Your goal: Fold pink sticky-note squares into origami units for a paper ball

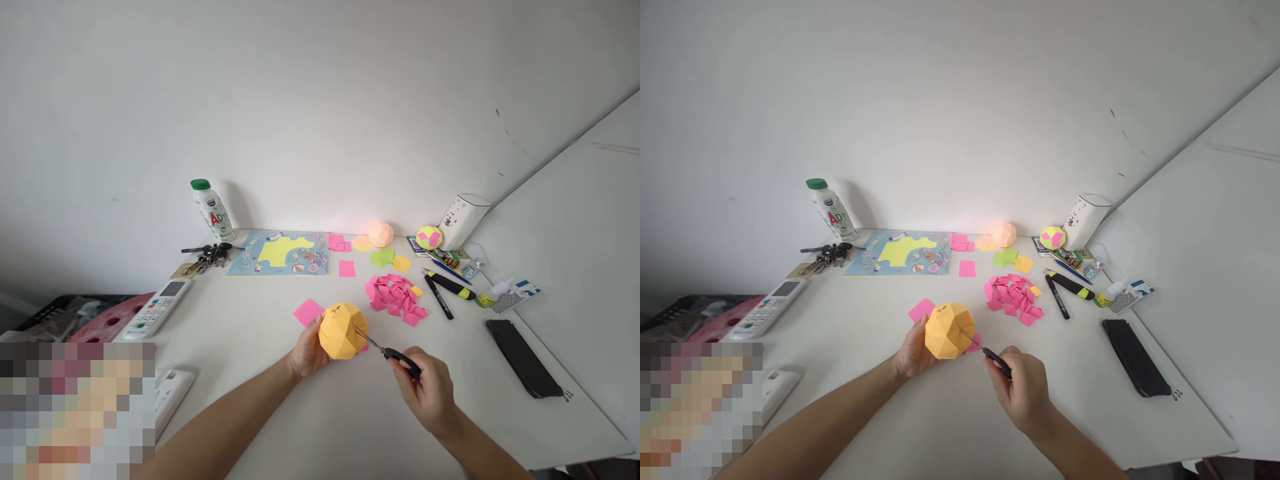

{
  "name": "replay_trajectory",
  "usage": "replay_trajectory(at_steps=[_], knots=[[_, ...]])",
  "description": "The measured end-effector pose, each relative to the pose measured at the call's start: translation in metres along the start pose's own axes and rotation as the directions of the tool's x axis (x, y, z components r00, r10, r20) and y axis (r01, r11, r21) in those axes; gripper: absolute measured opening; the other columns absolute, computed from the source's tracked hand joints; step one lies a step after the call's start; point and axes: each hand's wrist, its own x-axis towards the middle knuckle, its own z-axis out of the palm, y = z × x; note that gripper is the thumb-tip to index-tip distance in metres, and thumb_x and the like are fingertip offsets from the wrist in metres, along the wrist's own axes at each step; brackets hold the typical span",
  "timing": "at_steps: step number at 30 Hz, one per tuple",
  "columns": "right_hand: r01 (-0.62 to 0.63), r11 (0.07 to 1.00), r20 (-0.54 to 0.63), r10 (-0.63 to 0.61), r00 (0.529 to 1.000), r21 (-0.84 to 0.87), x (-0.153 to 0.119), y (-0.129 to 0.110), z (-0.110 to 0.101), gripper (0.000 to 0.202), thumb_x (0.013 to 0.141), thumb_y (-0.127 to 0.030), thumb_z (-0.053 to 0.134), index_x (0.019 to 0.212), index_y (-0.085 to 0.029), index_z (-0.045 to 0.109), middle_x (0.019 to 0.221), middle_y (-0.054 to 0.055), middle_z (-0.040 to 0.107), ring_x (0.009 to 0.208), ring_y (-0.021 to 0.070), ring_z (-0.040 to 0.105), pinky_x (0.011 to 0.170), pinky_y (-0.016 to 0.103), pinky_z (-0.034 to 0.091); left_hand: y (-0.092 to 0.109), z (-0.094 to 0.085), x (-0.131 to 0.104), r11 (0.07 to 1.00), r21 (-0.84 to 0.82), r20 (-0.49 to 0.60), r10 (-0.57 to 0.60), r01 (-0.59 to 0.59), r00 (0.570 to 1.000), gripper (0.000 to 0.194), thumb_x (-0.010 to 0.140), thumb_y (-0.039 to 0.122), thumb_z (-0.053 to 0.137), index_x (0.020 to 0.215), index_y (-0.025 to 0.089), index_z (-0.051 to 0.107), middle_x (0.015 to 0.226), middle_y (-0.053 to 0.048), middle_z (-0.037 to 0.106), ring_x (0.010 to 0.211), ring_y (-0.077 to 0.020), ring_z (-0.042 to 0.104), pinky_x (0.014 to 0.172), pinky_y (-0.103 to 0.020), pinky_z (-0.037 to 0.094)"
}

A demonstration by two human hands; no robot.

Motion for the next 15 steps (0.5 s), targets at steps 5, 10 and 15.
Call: replay_trajectory(at_steps=[5,10,15], knots=[[0.228,0.964,-0.012,-0.231,0.973,-0.135,0.0031,-0.0048,0.0003,0.016,0.082,-0.008,0.055,0.078,-0.019,0.044,0.055,-0.002,0.055,0.046,0.0112,0.053,0.044,0.021,0.040,-0.0013,-0.0050,-0.0003,1.000,-0.011,0.022,-0.011,0.011,1.000,0.058,0.083,0.054,0.042,0.125,0.013,0.047,0.121,-0.018,0.055,0.106,-0.0355,0.054,0.087,-0.050,0.039],[0.356,0.899,-0.053,-0.380,0.924,-0.254,0.0032,-0.0077,0.0015,0.018,0.078,-0.007,0.060,0.079,-0.017,0.045,0.057,0.001,0.059,0.051,0.0135,0.059,0.047,0.022,0.044,-0.0013,-0.0041,-0.0006,0.999,-0.024,0.085,-0.023,0.025,0.996,0.057,0.081,0.051,0.047,0.125,0.015,0.047,0.121,-0.018,0.055,0.106,-0.0353,0.054,0.088,-0.050,0.038],[0.389,0.883,-0.021,-0.408,0.913,-0.261,0.0060,-0.0088,-0.0023,0.021,0.076,-0.004,0.062,0.079,-0.018,0.046,0.058,0.002,0.060,0.048,0.0134,0.058,0.045,0.024,0.044,-0.0006,0.0000,-0.0009,0.999,-0.036,0.091,-0.037,0.040,0.995,0.056,0.079,0.050,0.051,0.122,0.015,0.049,0.118,-0.017,0.058,0.106,-0.0337,0.055,0.090,-0.048,0.039]])
